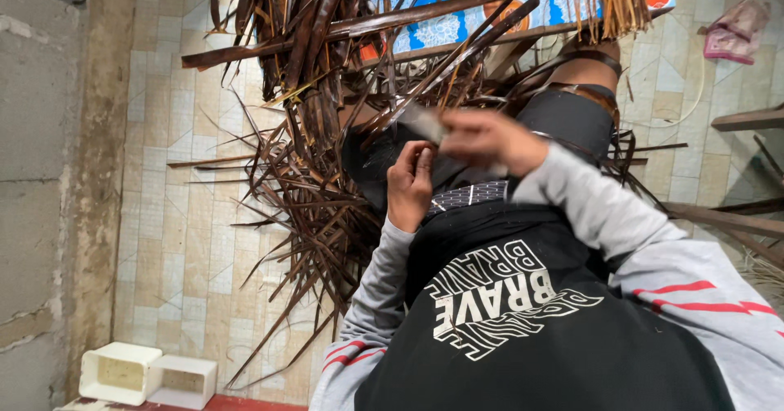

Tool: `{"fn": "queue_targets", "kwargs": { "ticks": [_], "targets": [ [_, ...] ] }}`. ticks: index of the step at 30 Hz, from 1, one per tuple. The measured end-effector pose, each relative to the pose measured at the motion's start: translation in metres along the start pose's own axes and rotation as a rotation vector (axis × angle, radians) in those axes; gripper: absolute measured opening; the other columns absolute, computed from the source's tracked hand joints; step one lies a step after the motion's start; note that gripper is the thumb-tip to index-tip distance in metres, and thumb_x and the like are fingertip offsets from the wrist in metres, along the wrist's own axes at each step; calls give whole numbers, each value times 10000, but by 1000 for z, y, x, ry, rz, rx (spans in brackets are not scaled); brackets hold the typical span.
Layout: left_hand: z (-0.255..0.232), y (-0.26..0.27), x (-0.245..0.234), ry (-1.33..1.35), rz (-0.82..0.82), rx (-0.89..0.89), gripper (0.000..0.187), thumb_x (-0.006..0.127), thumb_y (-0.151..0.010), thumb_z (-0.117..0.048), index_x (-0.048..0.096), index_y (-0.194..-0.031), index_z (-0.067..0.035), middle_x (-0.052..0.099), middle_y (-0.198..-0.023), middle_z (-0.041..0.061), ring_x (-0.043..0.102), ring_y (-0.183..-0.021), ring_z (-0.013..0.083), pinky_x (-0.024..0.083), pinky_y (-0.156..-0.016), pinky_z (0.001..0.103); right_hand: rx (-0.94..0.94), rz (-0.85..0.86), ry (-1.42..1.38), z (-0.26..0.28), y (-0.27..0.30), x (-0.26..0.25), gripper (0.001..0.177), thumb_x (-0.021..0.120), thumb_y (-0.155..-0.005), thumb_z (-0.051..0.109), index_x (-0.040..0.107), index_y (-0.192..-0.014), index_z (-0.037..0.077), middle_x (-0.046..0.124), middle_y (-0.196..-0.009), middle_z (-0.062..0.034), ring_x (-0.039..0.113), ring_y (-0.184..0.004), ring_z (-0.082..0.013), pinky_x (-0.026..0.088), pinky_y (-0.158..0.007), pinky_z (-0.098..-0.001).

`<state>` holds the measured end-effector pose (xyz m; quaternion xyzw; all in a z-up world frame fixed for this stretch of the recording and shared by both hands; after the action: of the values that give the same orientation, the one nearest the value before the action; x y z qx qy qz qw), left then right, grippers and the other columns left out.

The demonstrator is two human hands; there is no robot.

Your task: The person strips palm leaves from their central ribs using a small blade and gathers the resulting strands.

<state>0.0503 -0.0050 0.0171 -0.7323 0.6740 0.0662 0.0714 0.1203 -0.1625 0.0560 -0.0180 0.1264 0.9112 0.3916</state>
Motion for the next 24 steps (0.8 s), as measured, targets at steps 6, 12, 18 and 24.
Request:
{"fn": "queue_targets", "kwargs": {
  "ticks": [6, 12, 18, 24],
  "targets": [
    [5, 3, 3, 75, 116, -19, 187, 520, -1090, -261, 649, -1056, -129, 649, -911, -44, 517, -750, 94, 428, -720, 285, -99, -190, -539, 49, 7, -45, 577, 560, -1084, 194, 364, -1610, 61, 502, -691, 74, 441, -463, -41, 410, -402, -169],
    [10, 2, 17, 259, 168, -8, 198, 523, -1114, -270, 645, -1164, -123, 482, -767, -45, 417, -675, 74, 366, -623, 270, 134, 154, -494, 3, 17, 25, 557, 635, -1016, 191, 497, -1525, 12, 524, -687, 11, 466, -500, -75, 407, -421, -224],
    [-4, 8, 1, 69, 115, -32, 150, 529, -1081, -218, 640, -1012, -146, 617, -877, -38, 462, -677, 95, 399, -653, 282, -125, -363, -660, 37, 7, -77, 374, 517, -1132, 116, 541, -1504, 98, 499, -773, 30, 435, -581, -40, 398, -428, -138],
    [-4, -2, 4, 30, 67, -89, 149, 565, -1087, -209, 700, -1026, -220, 605, -704, 97, 524, -642, 189, 497, -665, 357, 208, 40, -390, 23, 25, 13, 555, 650, -959, 96, 558, -1507, 104, 637, -603, -21, 514, -390, -72, 412, -301, -189]
  ]
}}
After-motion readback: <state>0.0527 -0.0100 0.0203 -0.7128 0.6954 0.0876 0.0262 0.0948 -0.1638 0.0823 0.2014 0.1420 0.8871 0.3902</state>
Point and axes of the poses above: each hand's wrist, its own y-axis away from the middle knuckle, its own x-axis out of the palm, z = x × y, the point moved 6 cm from there along -y, towards the middle knuckle
